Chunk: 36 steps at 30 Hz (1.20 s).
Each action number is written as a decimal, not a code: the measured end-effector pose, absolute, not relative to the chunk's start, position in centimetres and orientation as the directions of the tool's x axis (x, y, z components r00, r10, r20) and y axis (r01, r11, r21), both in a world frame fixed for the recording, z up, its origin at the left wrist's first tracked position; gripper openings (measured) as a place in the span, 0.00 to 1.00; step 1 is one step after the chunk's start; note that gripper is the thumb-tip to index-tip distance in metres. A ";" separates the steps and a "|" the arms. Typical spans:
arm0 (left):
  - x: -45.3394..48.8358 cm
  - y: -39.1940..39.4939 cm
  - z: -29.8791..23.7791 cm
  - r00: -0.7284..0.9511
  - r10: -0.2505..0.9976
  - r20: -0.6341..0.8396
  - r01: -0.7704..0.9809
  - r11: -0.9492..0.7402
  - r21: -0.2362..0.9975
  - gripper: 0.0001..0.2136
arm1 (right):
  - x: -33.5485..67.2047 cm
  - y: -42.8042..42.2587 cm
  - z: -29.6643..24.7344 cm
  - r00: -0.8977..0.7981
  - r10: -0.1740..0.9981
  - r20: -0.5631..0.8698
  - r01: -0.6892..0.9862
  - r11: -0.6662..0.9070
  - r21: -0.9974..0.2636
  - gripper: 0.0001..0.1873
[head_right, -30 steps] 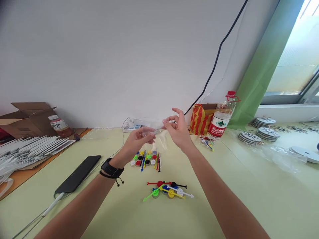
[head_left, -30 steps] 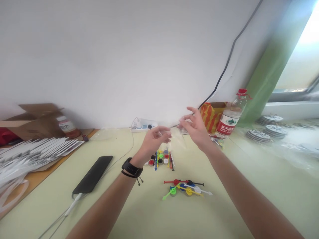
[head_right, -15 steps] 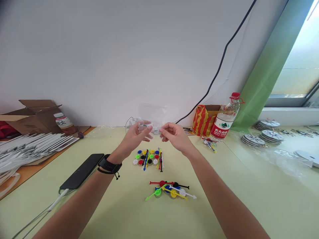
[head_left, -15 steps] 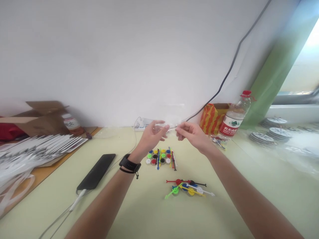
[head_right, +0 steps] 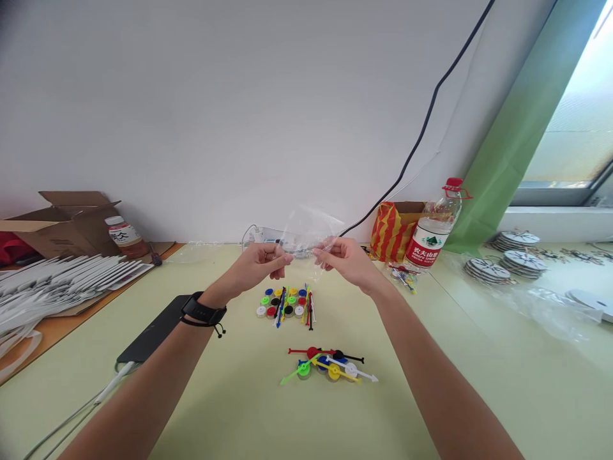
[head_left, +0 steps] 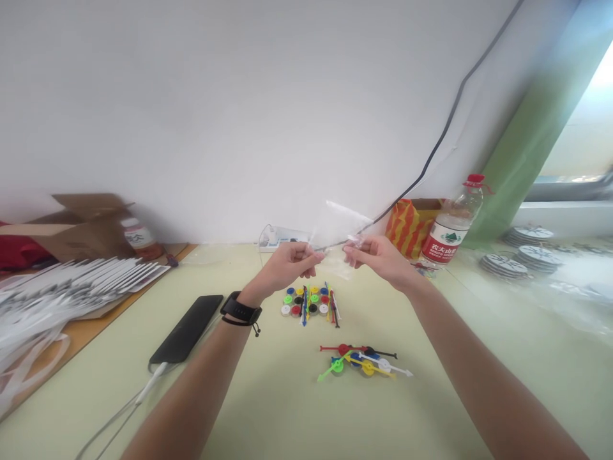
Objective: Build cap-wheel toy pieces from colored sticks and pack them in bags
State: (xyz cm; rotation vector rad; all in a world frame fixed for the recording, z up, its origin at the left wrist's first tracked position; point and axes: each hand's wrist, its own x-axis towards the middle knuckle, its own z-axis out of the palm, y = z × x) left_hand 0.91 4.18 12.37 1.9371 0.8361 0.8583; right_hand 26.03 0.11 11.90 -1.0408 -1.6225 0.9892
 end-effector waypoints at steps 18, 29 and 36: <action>1.3 4.5 11.5 0.582 0.776 0.241 0.175 -0.410 0.895 0.18 | 25.9 -0.2 12.0 -0.404 0.904 0.139 0.265 0.261 -0.928 0.21; 1.8 5.3 10.9 0.265 0.893 0.365 -0.013 -0.375 0.927 0.17 | 25.8 0.0 11.2 -0.413 0.901 0.132 0.249 0.251 -0.935 0.19; 2.3 4.1 11.5 0.420 0.847 0.325 0.032 -0.372 0.928 0.17 | 25.4 0.0 11.3 -0.368 0.914 0.174 0.241 0.274 -0.931 0.16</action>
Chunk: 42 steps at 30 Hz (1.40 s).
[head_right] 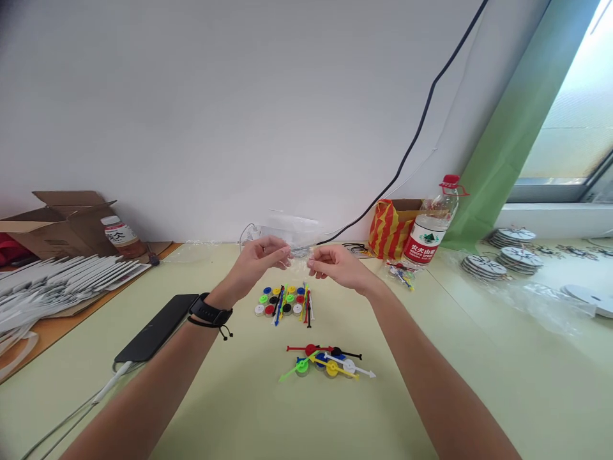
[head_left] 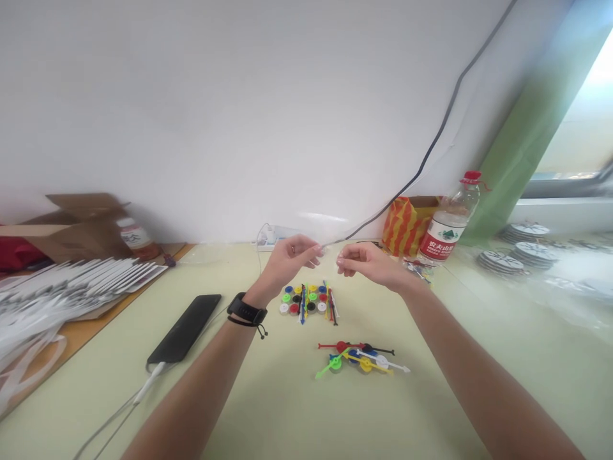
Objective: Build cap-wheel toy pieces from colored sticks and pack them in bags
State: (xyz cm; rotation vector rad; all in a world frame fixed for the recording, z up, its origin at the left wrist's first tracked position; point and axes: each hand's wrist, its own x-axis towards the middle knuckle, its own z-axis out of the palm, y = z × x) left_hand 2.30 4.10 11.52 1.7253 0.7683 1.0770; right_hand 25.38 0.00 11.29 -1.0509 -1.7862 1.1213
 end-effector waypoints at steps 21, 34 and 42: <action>1.9 3.4 12.0 0.668 0.718 0.195 0.266 -0.475 0.839 0.13 | 26.5 -0.2 12.0 -0.334 0.911 0.243 0.087 0.287 -0.954 0.30; 2.1 3.2 11.6 0.668 0.706 0.235 0.353 -0.579 0.735 0.12 | 26.8 -1.3 13.3 -0.385 0.846 0.368 0.515 0.528 -0.676 0.06; 2.2 2.9 12.0 0.679 0.692 0.245 0.358 -0.603 0.713 0.13 | 26.5 -1.9 13.8 -0.402 0.819 0.409 0.552 0.573 -0.606 0.04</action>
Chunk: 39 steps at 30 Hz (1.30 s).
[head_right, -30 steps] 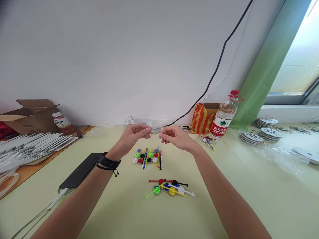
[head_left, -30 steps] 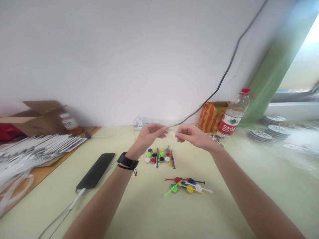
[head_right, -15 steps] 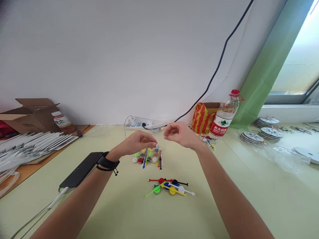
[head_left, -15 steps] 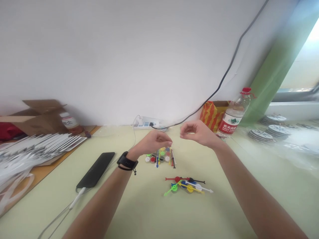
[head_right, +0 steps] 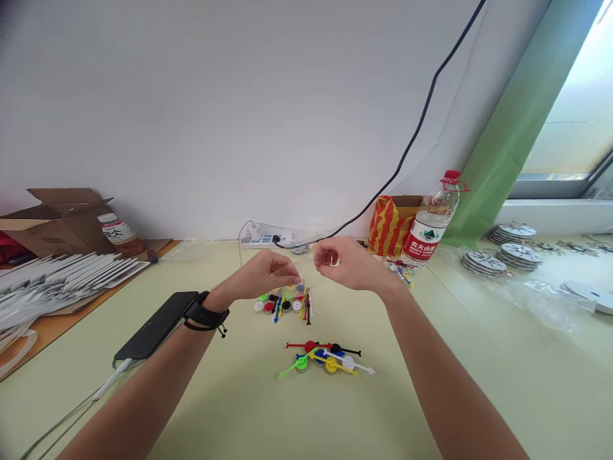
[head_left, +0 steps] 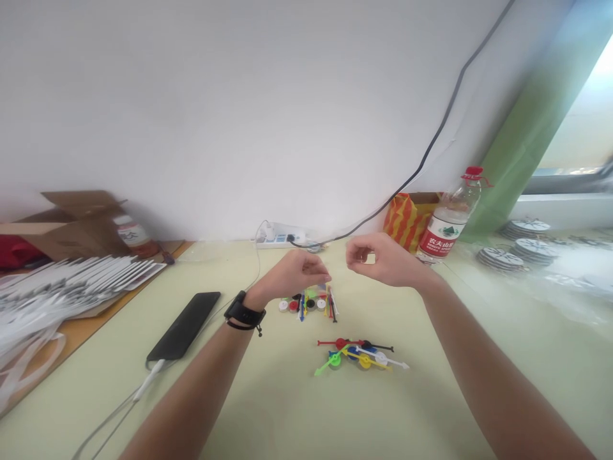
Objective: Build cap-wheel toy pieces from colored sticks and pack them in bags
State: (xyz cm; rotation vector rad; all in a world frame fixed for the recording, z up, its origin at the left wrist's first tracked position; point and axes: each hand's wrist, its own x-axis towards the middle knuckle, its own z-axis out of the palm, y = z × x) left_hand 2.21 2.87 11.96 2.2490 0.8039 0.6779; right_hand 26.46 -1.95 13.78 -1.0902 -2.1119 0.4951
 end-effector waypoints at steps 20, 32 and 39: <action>3.1 1.5 12.7 0.882 0.449 0.144 0.184 -0.608 0.772 0.25 | 26.5 -2.8 14.8 -0.722 0.692 0.024 0.469 0.514 -0.719 0.29; 1.1 1.5 14.2 0.914 0.323 -0.245 0.377 -0.455 0.807 0.30 | 25.8 -3.0 15.1 -0.886 0.421 -0.196 0.396 0.463 -0.793 0.40; 0.7 3.6 12.3 0.943 0.229 -0.240 0.316 -0.404 0.858 0.40 | 26.4 -3.5 15.6 -0.883 0.411 -0.227 0.431 0.514 -0.742 0.49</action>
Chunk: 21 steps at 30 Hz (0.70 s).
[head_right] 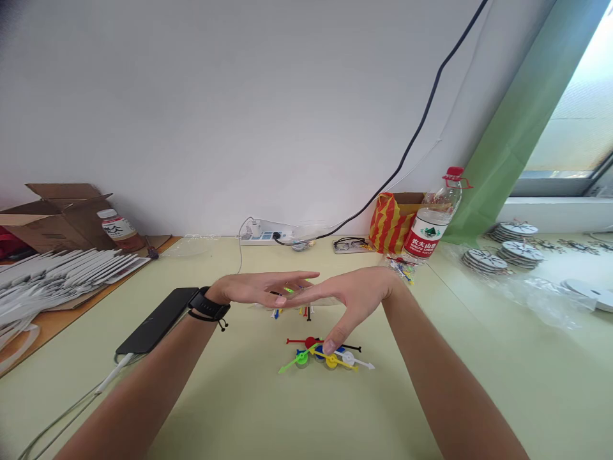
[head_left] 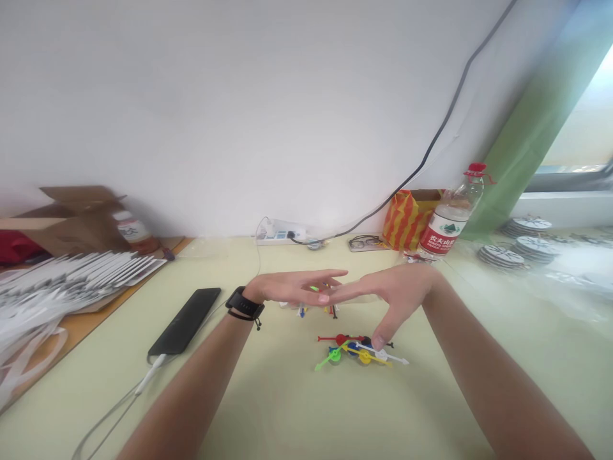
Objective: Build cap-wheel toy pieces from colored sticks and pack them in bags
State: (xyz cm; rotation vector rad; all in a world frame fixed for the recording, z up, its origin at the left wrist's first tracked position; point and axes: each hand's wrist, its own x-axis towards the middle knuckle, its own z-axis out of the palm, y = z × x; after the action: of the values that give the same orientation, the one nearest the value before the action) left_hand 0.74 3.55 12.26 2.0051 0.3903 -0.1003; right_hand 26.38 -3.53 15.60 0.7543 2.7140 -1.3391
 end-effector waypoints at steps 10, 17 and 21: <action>1.8 2.7 12.5 0.936 0.235 -0.264 0.342 -0.420 0.840 0.31 | 26.1 -3.9 15.8 -0.862 0.481 -0.158 0.433 0.538 -0.723 0.49; 0.4 3.6 12.8 0.899 0.353 -0.261 0.410 -0.465 0.785 0.33 | 27.3 -3.3 15.7 -0.754 0.654 -0.063 0.479 0.482 -0.733 0.27; -2.3 5.2 12.9 0.772 0.586 -0.247 0.570 -0.464 0.679 0.36 | 28.2 -2.0 14.2 -0.523 0.852 0.027 0.634 0.410 -0.656 0.14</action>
State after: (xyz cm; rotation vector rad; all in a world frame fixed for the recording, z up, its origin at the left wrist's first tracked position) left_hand -2.35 5.21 12.95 2.1716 0.8571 0.0262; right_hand 28.17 -1.99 14.24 1.6164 2.9234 -1.0693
